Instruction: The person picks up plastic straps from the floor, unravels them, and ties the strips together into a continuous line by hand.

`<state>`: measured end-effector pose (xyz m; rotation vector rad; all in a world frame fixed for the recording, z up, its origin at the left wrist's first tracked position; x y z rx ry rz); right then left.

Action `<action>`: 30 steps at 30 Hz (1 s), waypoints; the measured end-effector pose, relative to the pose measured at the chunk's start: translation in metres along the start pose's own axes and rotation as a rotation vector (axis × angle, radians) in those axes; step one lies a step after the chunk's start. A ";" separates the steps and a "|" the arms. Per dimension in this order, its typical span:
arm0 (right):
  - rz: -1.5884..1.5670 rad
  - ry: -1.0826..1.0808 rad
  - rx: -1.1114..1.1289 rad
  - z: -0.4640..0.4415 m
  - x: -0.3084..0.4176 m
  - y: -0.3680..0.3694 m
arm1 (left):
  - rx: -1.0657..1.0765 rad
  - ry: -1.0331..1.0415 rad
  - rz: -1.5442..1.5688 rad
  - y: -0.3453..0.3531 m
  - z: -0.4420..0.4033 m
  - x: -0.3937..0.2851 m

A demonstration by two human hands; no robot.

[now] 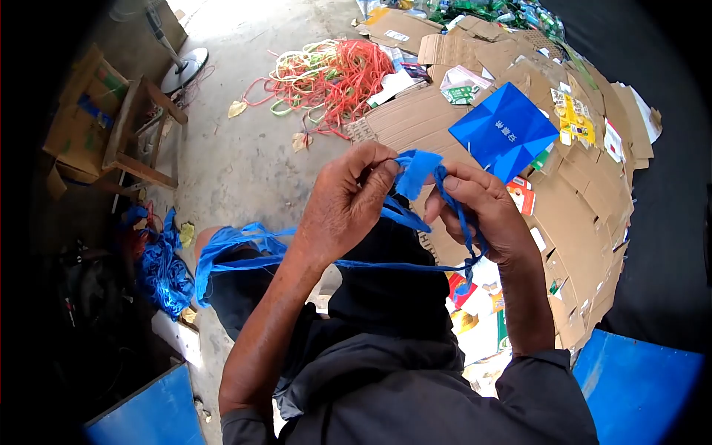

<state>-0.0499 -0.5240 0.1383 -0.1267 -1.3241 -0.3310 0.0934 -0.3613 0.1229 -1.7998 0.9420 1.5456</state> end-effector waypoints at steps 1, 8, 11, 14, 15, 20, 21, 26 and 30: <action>0.020 -0.005 -0.009 0.000 -0.003 0.000 | -0.013 -0.023 0.028 0.000 0.000 0.001; 0.339 -0.168 -0.093 -0.001 -0.006 0.008 | -0.018 -0.104 0.203 -0.003 -0.002 0.008; 0.323 -0.147 -0.096 0.000 -0.006 0.005 | -0.025 -0.097 0.230 -0.003 -0.003 0.019; 0.265 -0.182 -0.161 -0.002 -0.010 0.005 | -0.027 -0.084 0.151 -0.001 -0.003 0.017; 0.191 -0.153 -0.174 -0.004 -0.015 0.002 | -0.024 -0.080 0.114 0.000 -0.003 0.016; -0.184 -0.073 -0.276 -0.009 -0.034 -0.005 | 0.005 -0.098 0.129 0.001 -0.001 0.026; -0.236 -0.058 -0.269 -0.009 -0.036 -0.006 | 0.000 -0.100 0.130 0.002 -0.001 0.027; -0.465 -0.062 -0.285 -0.011 -0.049 -0.013 | 0.000 -0.091 0.198 0.008 0.000 0.033; -0.525 -0.103 -0.417 -0.011 -0.049 -0.010 | 0.017 -0.109 0.186 0.007 0.001 0.034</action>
Point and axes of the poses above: each hand's wrist, its own z-axis away from the middle knuckle, its own y-axis out of the palm, x = y × z, the point moved 2 cm from there along -z, towards the middle knuckle, and after that the axes turned 5 degrees about z, right-handed, at the moved point
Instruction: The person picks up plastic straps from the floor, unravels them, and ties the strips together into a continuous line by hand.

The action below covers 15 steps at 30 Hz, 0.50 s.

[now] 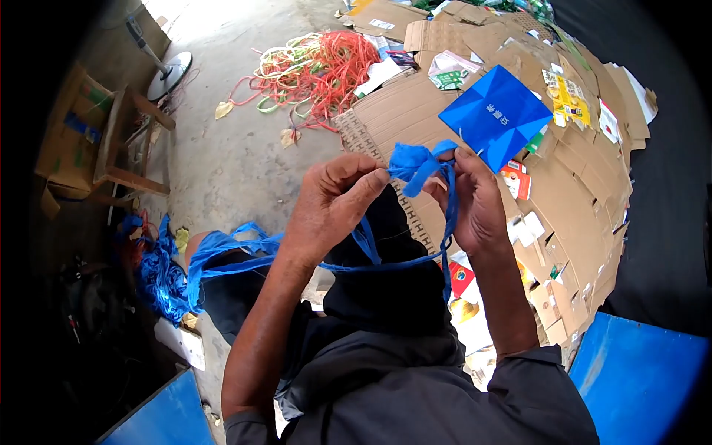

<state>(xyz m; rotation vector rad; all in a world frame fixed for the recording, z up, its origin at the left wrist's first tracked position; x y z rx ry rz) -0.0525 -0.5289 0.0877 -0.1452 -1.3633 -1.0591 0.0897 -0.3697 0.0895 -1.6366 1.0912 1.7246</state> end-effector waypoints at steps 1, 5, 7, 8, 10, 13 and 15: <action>-0.071 0.018 0.009 0.000 0.001 0.001 | -0.001 -0.013 -0.009 0.000 -0.001 -0.001; -0.276 0.080 0.014 0.003 0.005 0.008 | -0.014 -0.024 -0.034 0.002 0.000 0.002; -0.312 0.063 0.034 0.004 0.007 0.007 | -0.017 -0.014 -0.038 0.003 0.000 0.006; -0.316 0.035 0.060 0.002 0.006 0.003 | -0.016 -0.015 -0.040 0.003 0.000 0.008; -0.344 0.006 0.162 -0.003 0.003 -0.006 | -0.031 -0.024 -0.041 0.003 0.000 0.008; -0.362 -0.007 0.289 -0.005 0.006 -0.014 | -0.044 -0.062 -0.046 0.004 0.001 0.005; -0.309 -0.030 0.244 0.001 0.014 -0.007 | -0.004 -0.100 -0.062 0.003 0.002 0.004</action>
Point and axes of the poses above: each hand's wrist, its own z-axis away from the middle knuckle, its own y-axis out of the palm, x = y × z, the point moved 2 cm from there along -z, towards the middle knuckle, and after that the axes turned 5 degrees about z, right-handed, at the moved point
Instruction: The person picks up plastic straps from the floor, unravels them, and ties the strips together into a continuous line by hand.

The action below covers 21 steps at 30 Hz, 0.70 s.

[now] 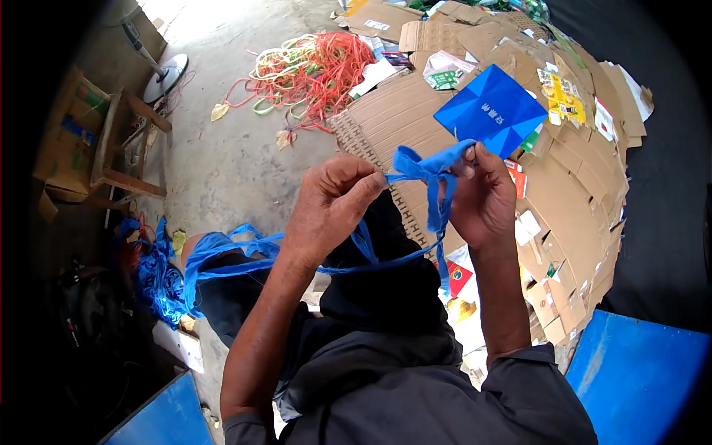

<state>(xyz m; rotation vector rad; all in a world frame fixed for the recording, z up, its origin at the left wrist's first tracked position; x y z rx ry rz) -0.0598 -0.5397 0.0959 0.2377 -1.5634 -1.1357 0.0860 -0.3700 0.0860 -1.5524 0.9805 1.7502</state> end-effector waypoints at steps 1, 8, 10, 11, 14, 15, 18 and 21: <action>0.051 0.014 0.019 -0.001 0.001 -0.002 | 0.003 0.033 -0.022 0.000 -0.001 0.001; 0.499 0.133 0.020 -0.003 0.015 -0.015 | -0.009 0.054 0.015 0.000 -0.001 0.007; 0.430 0.126 0.007 -0.006 0.020 -0.018 | -0.009 0.048 0.025 0.000 -0.001 0.006; 0.304 0.088 -0.036 -0.007 0.018 -0.019 | -0.005 0.053 0.009 0.001 0.000 0.003; -0.022 0.002 -0.133 -0.012 0.009 -0.029 | -0.002 0.045 -0.017 0.005 0.000 0.002; -0.048 0.002 -0.099 -0.012 0.006 -0.034 | -0.005 0.040 -0.023 0.005 -0.001 0.002; -0.071 0.011 -0.001 -0.012 0.003 -0.036 | 0.011 0.084 -0.044 0.003 -0.002 0.006; -0.162 -0.011 -0.011 -0.012 0.001 -0.026 | 0.003 0.162 -0.070 0.006 -0.002 0.009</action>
Point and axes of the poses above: each hand's wrist, its own z-axis away from the middle knuckle, its own y-axis out of the palm, x = y × z, the point moved 2 cm from there along -z, towards the middle knuckle, and after that the axes turned 5 degrees about z, right-handed, at the moved point
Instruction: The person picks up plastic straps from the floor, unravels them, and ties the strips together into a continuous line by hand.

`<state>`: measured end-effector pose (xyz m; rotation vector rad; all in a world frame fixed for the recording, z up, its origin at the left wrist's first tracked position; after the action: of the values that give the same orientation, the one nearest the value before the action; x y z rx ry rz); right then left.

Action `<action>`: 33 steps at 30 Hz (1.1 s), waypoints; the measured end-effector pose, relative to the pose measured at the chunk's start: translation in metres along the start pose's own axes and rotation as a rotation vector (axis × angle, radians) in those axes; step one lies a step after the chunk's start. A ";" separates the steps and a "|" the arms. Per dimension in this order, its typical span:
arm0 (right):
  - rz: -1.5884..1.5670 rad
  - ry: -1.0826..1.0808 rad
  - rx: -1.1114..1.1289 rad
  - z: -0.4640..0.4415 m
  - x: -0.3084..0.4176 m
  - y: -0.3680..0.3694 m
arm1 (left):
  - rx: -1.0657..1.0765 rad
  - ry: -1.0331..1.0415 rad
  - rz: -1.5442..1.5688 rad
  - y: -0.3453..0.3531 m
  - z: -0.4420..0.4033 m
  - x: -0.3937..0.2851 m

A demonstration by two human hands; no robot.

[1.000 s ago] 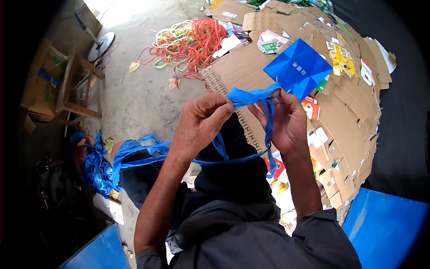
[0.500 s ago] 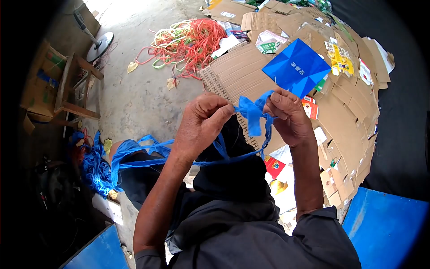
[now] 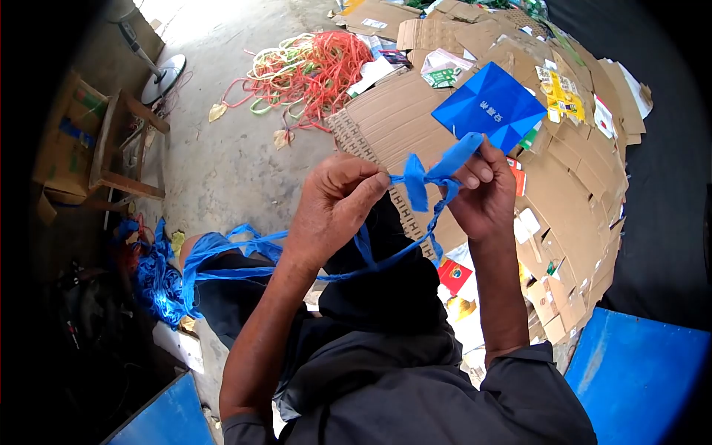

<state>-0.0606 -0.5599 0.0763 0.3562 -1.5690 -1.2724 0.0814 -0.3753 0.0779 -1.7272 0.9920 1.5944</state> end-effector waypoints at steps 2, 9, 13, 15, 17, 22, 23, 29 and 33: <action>0.098 0.097 0.016 0.001 0.005 0.004 | 0.003 0.008 -0.038 0.000 0.000 -0.003; 0.878 0.196 -0.001 0.010 0.024 0.002 | -0.019 -0.093 0.058 0.002 0.002 -0.007; 1.056 0.246 0.062 0.016 0.037 -0.003 | -0.007 -0.038 0.096 0.005 0.002 -0.005; 0.943 0.250 0.087 0.015 0.041 -0.004 | 0.001 0.021 0.080 0.005 0.002 -0.002; 0.692 0.217 0.058 0.015 0.044 -0.007 | -0.048 -0.091 0.169 0.002 0.004 -0.004; 0.023 0.011 -0.008 0.013 0.037 -0.009 | -0.075 -0.164 0.211 0.003 0.006 -0.008; -0.022 -0.020 -0.004 0.013 0.034 -0.006 | -0.070 -0.158 0.184 0.003 0.005 -0.009; 0.434 0.046 0.081 0.023 0.043 -0.016 | -0.043 0.017 -0.065 0.002 0.003 -0.002; 0.933 0.140 0.093 0.032 0.053 -0.011 | 0.008 0.054 -0.091 0.002 0.002 -0.002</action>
<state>-0.1138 -0.5863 0.0976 -0.2257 -1.3997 -0.4379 0.0792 -0.3745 0.0794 -1.7925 0.9301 1.4925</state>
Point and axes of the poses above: each hand's wrist, its own z-axis away from the middle knuckle, its own y-axis out of the palm, x = y × z, the point moved 2 cm from there along -z, towards the middle knuckle, and after that the axes turned 5 degrees about z, right-handed, at the moved point
